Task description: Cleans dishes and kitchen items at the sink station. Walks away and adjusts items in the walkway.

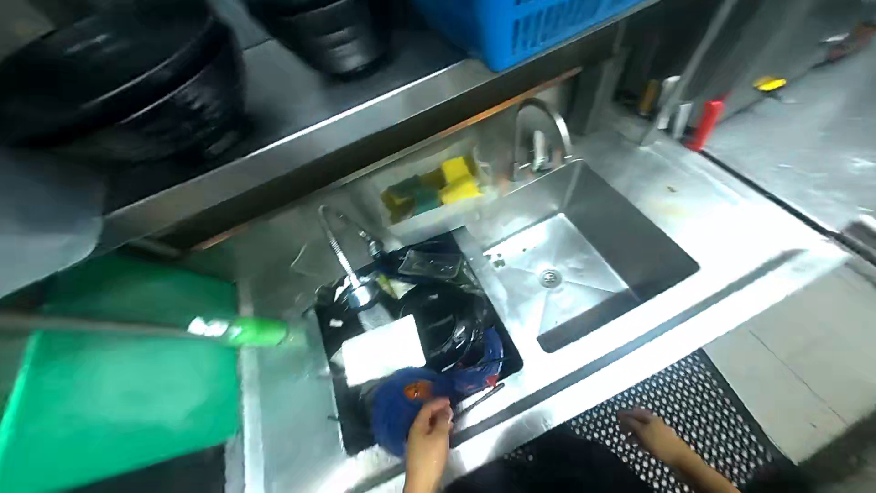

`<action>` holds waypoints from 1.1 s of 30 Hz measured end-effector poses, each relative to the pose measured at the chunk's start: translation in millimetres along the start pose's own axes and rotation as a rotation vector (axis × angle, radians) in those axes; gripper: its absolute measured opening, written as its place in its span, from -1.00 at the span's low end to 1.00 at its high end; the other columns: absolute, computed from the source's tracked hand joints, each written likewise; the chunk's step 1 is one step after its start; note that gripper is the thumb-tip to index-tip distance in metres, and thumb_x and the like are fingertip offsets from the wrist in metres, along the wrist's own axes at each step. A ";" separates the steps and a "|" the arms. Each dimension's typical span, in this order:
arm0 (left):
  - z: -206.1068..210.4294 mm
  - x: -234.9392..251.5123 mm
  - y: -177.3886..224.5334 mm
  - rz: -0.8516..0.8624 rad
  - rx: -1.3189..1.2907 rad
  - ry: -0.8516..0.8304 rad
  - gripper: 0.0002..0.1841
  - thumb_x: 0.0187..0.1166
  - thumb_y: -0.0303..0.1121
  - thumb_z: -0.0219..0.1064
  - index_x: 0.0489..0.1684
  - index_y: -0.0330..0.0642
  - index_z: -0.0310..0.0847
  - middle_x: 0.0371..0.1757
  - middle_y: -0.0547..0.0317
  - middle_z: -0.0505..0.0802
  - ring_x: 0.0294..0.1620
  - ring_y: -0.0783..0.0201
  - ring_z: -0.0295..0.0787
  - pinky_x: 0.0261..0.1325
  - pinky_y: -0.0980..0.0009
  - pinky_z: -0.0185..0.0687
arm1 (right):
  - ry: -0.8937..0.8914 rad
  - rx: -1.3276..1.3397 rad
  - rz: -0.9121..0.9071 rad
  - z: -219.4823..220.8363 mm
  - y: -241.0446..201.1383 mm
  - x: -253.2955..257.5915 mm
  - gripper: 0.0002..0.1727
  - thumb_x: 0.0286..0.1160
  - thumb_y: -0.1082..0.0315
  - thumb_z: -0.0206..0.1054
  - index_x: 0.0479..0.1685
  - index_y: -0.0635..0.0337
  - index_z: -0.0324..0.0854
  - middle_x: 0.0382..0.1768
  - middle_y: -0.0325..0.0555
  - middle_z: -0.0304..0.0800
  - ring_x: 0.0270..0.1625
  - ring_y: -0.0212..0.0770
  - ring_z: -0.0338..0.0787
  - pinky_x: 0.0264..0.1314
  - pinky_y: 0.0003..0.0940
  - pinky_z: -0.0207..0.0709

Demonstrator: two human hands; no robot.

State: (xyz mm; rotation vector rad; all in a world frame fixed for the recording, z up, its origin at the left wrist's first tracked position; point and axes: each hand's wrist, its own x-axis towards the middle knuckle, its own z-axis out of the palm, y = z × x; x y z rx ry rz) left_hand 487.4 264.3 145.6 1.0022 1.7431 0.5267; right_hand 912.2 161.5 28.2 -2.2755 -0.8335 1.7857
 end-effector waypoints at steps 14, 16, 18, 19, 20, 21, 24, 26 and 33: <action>15.0 -0.6 -37.2 -0.551 -0.737 0.713 -0.36 0.66 -0.37 0.26 0.73 -0.20 0.10 0.43 -0.39 0.56 0.22 -0.21 0.64 0.07 -0.09 0.67 | -0.137 -0.255 0.157 -62.0 -15.3 72.8 -0.54 0.88 0.18 0.04 0.41 0.36 0.59 0.24 0.28 0.76 0.16 0.10 0.82 0.28 0.05 0.62; 9.6 10.1 -35.6 -0.594 -0.786 0.690 -0.50 0.64 -0.35 0.27 0.54 -0.26 0.34 0.31 -0.28 0.63 0.16 -0.11 0.64 0.07 -0.05 0.65 | -0.116 -0.209 0.166 -61.3 -20.4 71.6 -0.58 0.85 0.26 0.07 0.42 0.40 0.55 0.26 0.31 0.73 0.18 0.11 0.79 0.30 0.03 0.60; 7.9 17.1 -37.7 -0.607 -0.709 0.652 -0.53 0.65 -0.27 0.34 0.44 -0.30 0.43 0.18 -0.21 0.65 0.01 0.00 0.58 0.01 0.03 0.56 | -0.097 -0.176 0.167 -58.9 -22.3 70.9 -0.59 0.83 0.29 0.10 0.42 0.42 0.55 0.25 0.32 0.74 0.17 0.12 0.81 0.28 0.02 0.63; 8.0 19.4 -38.1 -0.602 -0.643 0.637 -0.51 0.65 -0.19 0.39 0.42 -0.31 0.45 0.11 -0.19 0.66 -0.08 0.05 0.56 -0.08 0.08 0.53 | -0.088 -0.173 0.160 -56.8 -25.0 68.9 -0.60 0.83 0.30 0.11 0.41 0.43 0.56 0.22 0.32 0.74 0.13 0.10 0.81 0.25 0.01 0.63; 9.9 21.3 -39.8 -0.584 -0.579 0.643 -0.51 0.64 -0.12 0.42 0.31 -0.33 0.50 -0.06 -0.12 0.65 -0.26 0.14 0.50 -0.28 0.18 0.47 | -0.082 -0.184 0.151 -54.8 -27.4 66.4 -0.60 0.82 0.31 0.11 0.40 0.42 0.56 0.21 0.30 0.76 0.11 0.09 0.82 0.22 0.00 0.65; 10.4 22.7 -40.7 -0.568 -0.554 0.652 -0.49 0.61 -0.07 0.45 0.23 -0.36 0.54 -0.13 -0.12 0.66 -0.33 0.16 0.48 -0.34 0.20 0.44 | -0.080 -0.195 0.145 -52.7 -29.6 64.5 -0.61 0.82 0.31 0.11 0.40 0.41 0.56 0.20 0.29 0.76 0.09 0.07 0.82 0.20 -0.01 0.65; 5.8 27.6 -36.2 -0.592 -0.593 0.636 -0.30 0.56 0.04 0.46 0.42 -0.43 0.47 0.23 -0.34 0.68 0.12 -0.08 0.61 0.09 -0.06 0.56 | -0.064 -0.199 0.138 -45.5 -29.9 61.0 -0.61 0.83 0.28 0.10 0.37 0.39 0.58 0.17 0.27 0.77 0.04 0.03 0.83 0.15 -0.05 0.65; 2.0 33.3 -33.6 -0.606 -0.680 0.609 -0.21 0.58 0.09 0.42 0.55 -0.41 0.37 0.45 -0.38 0.59 0.38 -0.18 0.54 0.32 -0.17 0.48 | -0.049 -0.198 0.110 -37.4 -29.2 53.6 -0.59 0.84 0.24 0.08 0.37 0.38 0.58 0.15 0.28 0.78 0.04 0.07 0.83 0.14 0.01 0.66; -8.4 45.5 -22.9 -0.714 -0.998 0.479 -0.04 0.53 0.27 0.37 0.76 -0.13 -0.03 0.50 -0.39 0.54 0.34 -0.30 0.64 0.11 -0.20 0.73 | -0.243 -0.728 -0.035 -28.9 -79.9 -5.7 -0.46 0.84 -0.01 0.00 0.32 0.23 0.68 0.13 0.20 0.84 0.19 0.15 0.82 0.37 0.25 0.54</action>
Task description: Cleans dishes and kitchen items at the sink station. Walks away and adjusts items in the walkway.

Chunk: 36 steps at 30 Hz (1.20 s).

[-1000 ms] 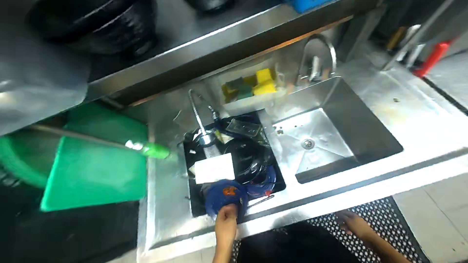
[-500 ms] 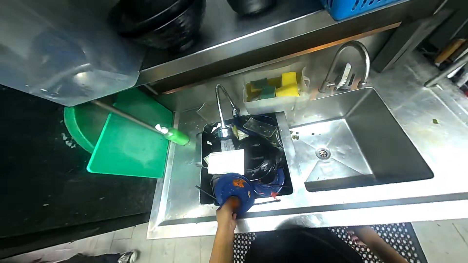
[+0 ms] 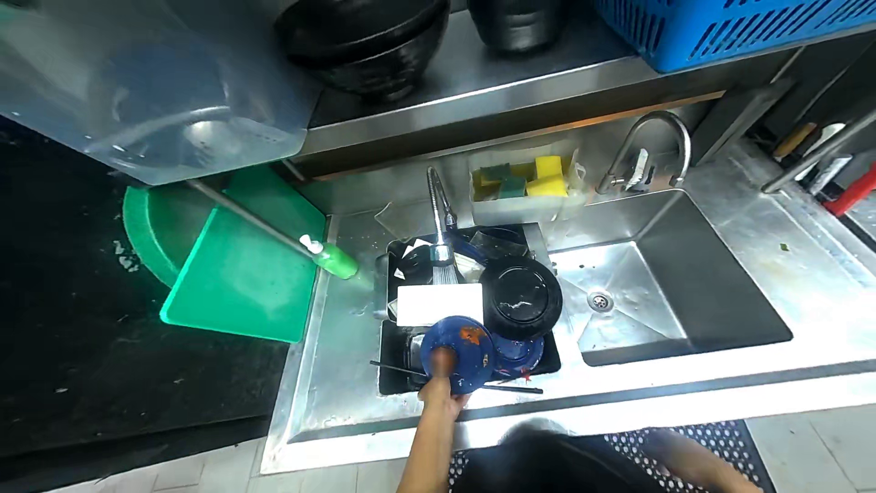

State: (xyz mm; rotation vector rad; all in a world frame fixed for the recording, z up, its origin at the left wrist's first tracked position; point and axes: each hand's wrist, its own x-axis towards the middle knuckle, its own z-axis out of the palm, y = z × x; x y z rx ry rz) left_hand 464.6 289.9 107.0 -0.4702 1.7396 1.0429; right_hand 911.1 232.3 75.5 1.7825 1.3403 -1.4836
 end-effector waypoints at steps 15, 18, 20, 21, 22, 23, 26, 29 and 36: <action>11.2 3.2 46.4 0.001 -0.128 -0.095 -0.21 0.58 0.34 0.21 0.63 -0.06 0.32 0.48 -0.22 0.62 0.36 -0.16 0.67 0.17 -0.12 0.74 | 0.853 0.618 -0.373 -66.5 -249.0 103.4 -0.06 0.40 -0.13 0.52 0.77 0.07 0.28 0.69 0.30 0.30 0.70 0.28 0.36 0.67 0.27 0.31; 20.8 2.2 63.1 0.013 -0.182 -0.088 -0.28 0.63 0.26 0.21 0.65 0.01 0.30 0.53 -0.17 0.59 0.41 -0.13 0.65 0.22 -0.10 0.72 | 0.918 0.477 -0.334 -73.9 -280.8 106.7 -0.13 0.54 -0.20 0.34 0.80 0.05 0.27 0.69 0.28 0.33 0.73 0.28 0.33 0.74 0.26 0.20; 25.7 6.1 66.8 0.032 -0.149 -0.050 -0.27 0.60 0.24 0.29 0.63 -0.03 0.33 0.52 -0.19 0.60 0.41 -0.14 0.66 0.20 -0.09 0.74 | 0.891 0.446 -0.386 -79.4 -301.7 108.5 -0.15 0.58 -0.20 0.30 0.80 0.05 0.26 0.71 0.29 0.29 0.74 0.29 0.31 0.73 0.26 0.21; 26.8 7.6 66.5 0.043 -0.132 -0.036 -0.26 0.58 0.24 0.31 0.62 -0.06 0.34 0.50 -0.20 0.62 0.39 -0.15 0.67 0.18 -0.08 0.76 | 0.872 0.436 -0.425 -81.0 -310.1 111.1 -0.17 0.59 -0.20 0.27 0.80 0.03 0.27 0.72 0.27 0.30 0.73 0.27 0.34 0.71 0.25 0.26; 28.8 9.2 67.3 0.053 -0.123 -0.030 -0.26 0.57 0.24 0.31 0.60 -0.07 0.36 0.47 -0.21 0.64 0.36 -0.15 0.69 0.16 -0.08 0.77 | 0.863 0.432 -0.464 -83.6 -317.5 115.5 -0.18 0.60 -0.20 0.26 0.79 0.02 0.29 0.71 0.23 0.32 0.72 0.25 0.36 0.70 0.25 0.29; 31.0 9.7 67.7 0.059 -0.120 -0.027 -0.27 0.58 0.23 0.31 0.58 -0.08 0.38 0.43 -0.21 0.67 0.31 -0.14 0.73 0.11 -0.07 0.79 | 0.861 0.433 -0.497 -85.6 -322.1 120.2 -0.20 0.62 -0.20 0.25 0.78 0.02 0.31 0.70 0.20 0.34 0.71 0.22 0.38 0.69 0.24 0.31; 31.4 10.8 66.3 0.056 -0.111 -0.026 -0.31 0.60 0.23 0.27 0.55 -0.06 0.40 0.35 -0.21 0.71 0.22 -0.12 0.77 0.04 -0.04 0.80 | 0.881 0.423 -0.522 -89.1 -321.9 132.8 -0.28 0.71 -0.19 0.14 0.76 0.00 0.35 0.66 0.15 0.42 0.66 0.17 0.47 0.65 0.23 0.36; 32.2 12.7 65.2 0.075 -0.115 0.000 -0.34 0.62 0.18 0.29 0.54 -0.07 0.41 0.33 -0.22 0.72 0.18 -0.12 0.79 0.00 -0.03 0.82 | 0.846 0.450 -0.563 -106.9 -322.0 144.3 -0.37 0.79 -0.12 0.06 0.72 0.01 0.40 0.62 0.11 0.50 0.64 0.13 0.51 0.65 0.20 0.37; 33.9 4.4 61.2 0.124 -0.080 0.044 -0.42 0.64 0.08 0.31 0.49 -0.08 0.46 0.27 -0.20 0.72 0.09 -0.07 0.78 -0.05 0.01 0.79 | 0.640 0.544 -0.599 -151.6 -346.0 161.7 -0.36 0.79 -0.17 0.07 0.66 0.05 0.45 0.54 0.15 0.59 0.59 0.15 0.57 0.62 0.26 0.39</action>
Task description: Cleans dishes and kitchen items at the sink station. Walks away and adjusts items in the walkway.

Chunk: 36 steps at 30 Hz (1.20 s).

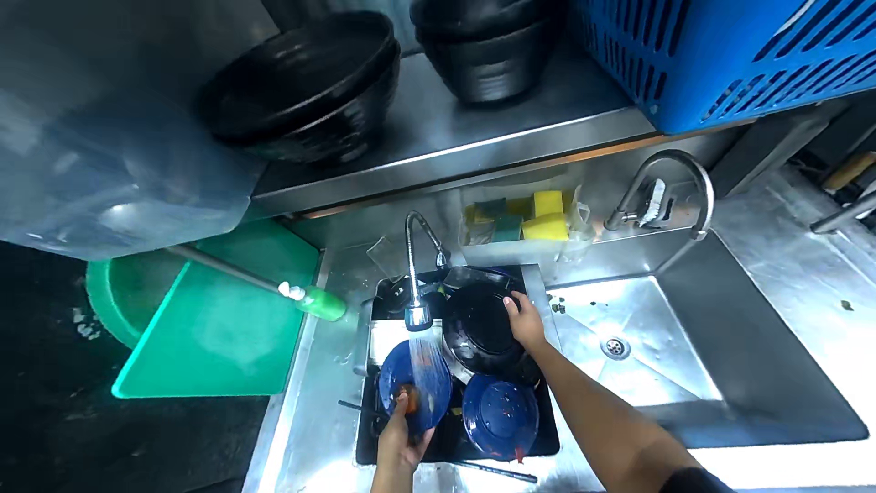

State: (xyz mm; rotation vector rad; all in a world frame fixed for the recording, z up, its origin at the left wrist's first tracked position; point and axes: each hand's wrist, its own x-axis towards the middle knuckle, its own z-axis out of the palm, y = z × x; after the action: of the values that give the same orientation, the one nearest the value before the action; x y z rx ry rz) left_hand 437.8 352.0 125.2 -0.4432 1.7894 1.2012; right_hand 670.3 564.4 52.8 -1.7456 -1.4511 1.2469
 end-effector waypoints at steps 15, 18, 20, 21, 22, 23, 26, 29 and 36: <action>-11.4 -19.5 -11.3 0.072 -0.003 0.030 -0.58 0.74 -0.17 0.17 0.41 -0.23 0.39 0.07 -0.21 0.68 -0.13 0.01 0.70 -0.17 0.08 0.71 | -0.279 -0.212 0.403 2.0 -30.0 29.5 -0.49 0.71 0.35 0.13 0.62 0.28 0.39 0.56 0.29 0.52 0.63 0.18 0.52 0.62 0.17 0.40; -16.7 -22.2 -14.9 0.110 -0.011 0.020 -0.61 0.75 -0.19 0.12 0.39 -0.24 0.39 0.06 -0.19 0.69 -0.12 0.04 0.69 -0.14 0.09 0.71 | -0.241 -0.093 0.411 -1.4 -27.1 21.0 -0.51 0.71 0.33 0.14 0.57 0.32 0.44 0.52 0.33 0.54 0.60 0.22 0.53 0.58 0.23 0.39; -19.8 -22.6 -16.4 0.152 0.016 0.007 -0.64 0.75 -0.21 0.09 0.33 -0.25 0.41 -0.04 -0.13 0.70 -0.23 0.11 0.67 -0.24 0.15 0.68 | -0.176 0.054 0.341 -7.0 -22.4 10.5 -0.52 0.82 0.18 0.05 0.52 0.29 0.51 0.50 0.30 0.57 0.59 0.19 0.54 0.60 0.22 0.38; -20.9 -21.5 -18.1 0.177 0.035 0.002 -0.66 0.74 -0.22 0.08 0.29 -0.26 0.41 -0.12 -0.10 0.69 -0.32 0.15 0.66 -0.31 0.19 0.67 | -0.141 0.087 0.259 -11.4 -20.9 1.6 -0.50 0.84 0.12 0.03 0.52 0.27 0.54 0.54 0.26 0.56 0.62 0.14 0.53 0.64 0.17 0.36; -22.7 -19.5 -20.3 0.198 0.056 0.001 -0.67 0.74 -0.23 0.10 0.28 -0.27 0.41 -0.18 -0.09 0.69 -0.38 0.17 0.65 -0.36 0.21 0.67 | -0.136 0.101 0.166 -17.9 -21.2 -10.5 -0.47 0.85 0.10 0.02 0.57 0.26 0.51 0.65 0.21 0.45 0.71 0.08 0.42 0.75 0.10 0.27; -23.8 -17.6 -23.1 0.217 0.070 0.003 -0.66 0.73 -0.25 0.12 0.29 -0.29 0.40 -0.21 -0.09 0.70 -0.41 0.16 0.66 -0.38 0.21 0.68 | -0.144 0.103 0.089 -24.2 -21.9 -23.6 -0.45 0.85 0.07 0.02 0.62 0.23 0.47 0.72 0.16 0.35 0.77 0.03 0.35 0.80 0.05 0.22; -22.9 -22.6 -30.7 0.217 0.073 0.041 -0.63 0.67 -0.32 0.23 0.36 -0.31 0.41 -0.16 -0.17 0.71 -0.39 0.10 0.67 -0.36 0.18 0.69 | -0.219 0.053 -0.024 -34.3 -15.8 -59.6 -0.42 0.83 0.01 0.06 0.66 0.16 0.45 0.77 0.11 0.28 0.80 -0.01 0.29 0.82 0.02 0.21; -17.8 -28.8 -28.5 0.172 0.040 0.051 -0.65 0.65 -0.34 0.26 0.31 -0.29 0.44 -0.14 -0.17 0.72 -0.37 0.10 0.68 -0.36 0.18 0.70 | -0.251 -0.010 -0.031 -42.1 -5.0 -87.7 -0.48 0.81 0.06 0.09 0.59 0.15 0.51 0.66 0.08 0.46 0.70 -0.07 0.46 0.75 -0.04 0.32; -8.6 -34.3 -18.8 0.346 0.027 0.013 -0.52 0.62 -0.45 0.27 0.50 -0.21 0.27 0.05 -0.17 0.65 -0.26 0.10 0.64 -0.34 0.19 0.65 | -0.290 -0.009 0.040 -65.0 25.4 -141.8 -0.59 0.76 0.17 0.05 0.33 0.15 0.66 0.22 0.03 0.79 0.32 -0.12 0.76 0.48 -0.08 0.55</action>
State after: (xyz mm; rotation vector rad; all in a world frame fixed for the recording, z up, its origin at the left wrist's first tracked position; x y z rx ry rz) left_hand 464.8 329.6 144.5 -0.1268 1.9444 1.4077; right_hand 741.3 432.1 102.2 -1.6586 -1.5884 1.5693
